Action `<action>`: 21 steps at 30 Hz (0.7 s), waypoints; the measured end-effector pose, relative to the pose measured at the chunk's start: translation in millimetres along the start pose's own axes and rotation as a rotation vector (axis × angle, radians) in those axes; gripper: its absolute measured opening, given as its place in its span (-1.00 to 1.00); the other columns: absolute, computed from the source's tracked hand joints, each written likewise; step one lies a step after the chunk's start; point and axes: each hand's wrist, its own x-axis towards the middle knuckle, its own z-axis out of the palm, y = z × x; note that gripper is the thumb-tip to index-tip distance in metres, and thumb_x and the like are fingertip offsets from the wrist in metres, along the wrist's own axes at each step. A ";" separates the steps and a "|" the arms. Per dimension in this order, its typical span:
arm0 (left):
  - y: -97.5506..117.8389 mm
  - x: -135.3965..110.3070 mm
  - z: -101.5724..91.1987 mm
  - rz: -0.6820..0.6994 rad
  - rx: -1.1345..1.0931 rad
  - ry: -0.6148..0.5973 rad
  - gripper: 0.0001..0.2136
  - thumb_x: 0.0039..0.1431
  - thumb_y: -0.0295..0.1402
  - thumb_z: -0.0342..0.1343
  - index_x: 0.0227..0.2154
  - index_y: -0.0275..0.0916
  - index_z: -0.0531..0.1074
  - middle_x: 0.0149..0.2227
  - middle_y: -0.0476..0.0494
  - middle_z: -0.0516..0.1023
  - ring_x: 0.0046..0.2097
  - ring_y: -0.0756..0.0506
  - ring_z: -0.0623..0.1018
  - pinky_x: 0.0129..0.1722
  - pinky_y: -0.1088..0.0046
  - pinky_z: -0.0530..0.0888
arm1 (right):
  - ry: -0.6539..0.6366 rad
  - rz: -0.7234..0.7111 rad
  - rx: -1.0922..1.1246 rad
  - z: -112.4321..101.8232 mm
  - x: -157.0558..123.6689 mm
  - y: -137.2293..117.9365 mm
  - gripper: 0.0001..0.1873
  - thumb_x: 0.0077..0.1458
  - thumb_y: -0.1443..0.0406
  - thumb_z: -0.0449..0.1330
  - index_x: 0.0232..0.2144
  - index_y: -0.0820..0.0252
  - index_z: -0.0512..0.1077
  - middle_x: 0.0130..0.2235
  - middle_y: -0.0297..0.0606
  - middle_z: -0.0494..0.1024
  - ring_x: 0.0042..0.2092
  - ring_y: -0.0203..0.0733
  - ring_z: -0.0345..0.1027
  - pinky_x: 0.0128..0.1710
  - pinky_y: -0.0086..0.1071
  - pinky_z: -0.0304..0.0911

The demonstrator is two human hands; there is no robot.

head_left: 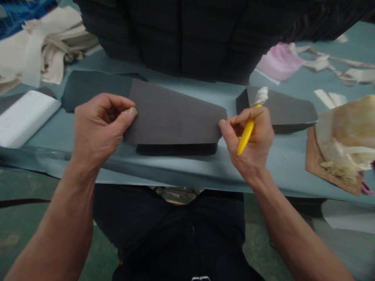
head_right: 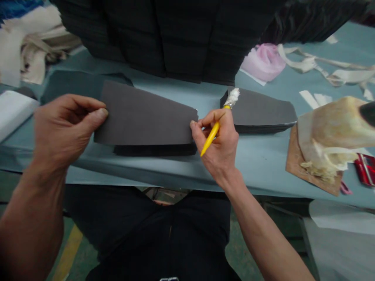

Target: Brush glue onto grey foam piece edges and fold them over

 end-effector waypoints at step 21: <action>-21.1 -10.1 10.0 -0.091 0.041 -0.202 -0.72 0.18 -0.12 0.34 -0.19 -0.18 0.74 -0.32 0.06 0.70 -0.39 0.08 0.50 -0.37 0.54 0.38 | -0.069 0.085 -0.126 4.3 -18.1 14.7 -0.71 0.32 0.10 0.37 -0.21 -0.07 0.30 -0.33 -0.39 0.49 -0.40 -0.17 0.44 -0.39 -0.19 0.45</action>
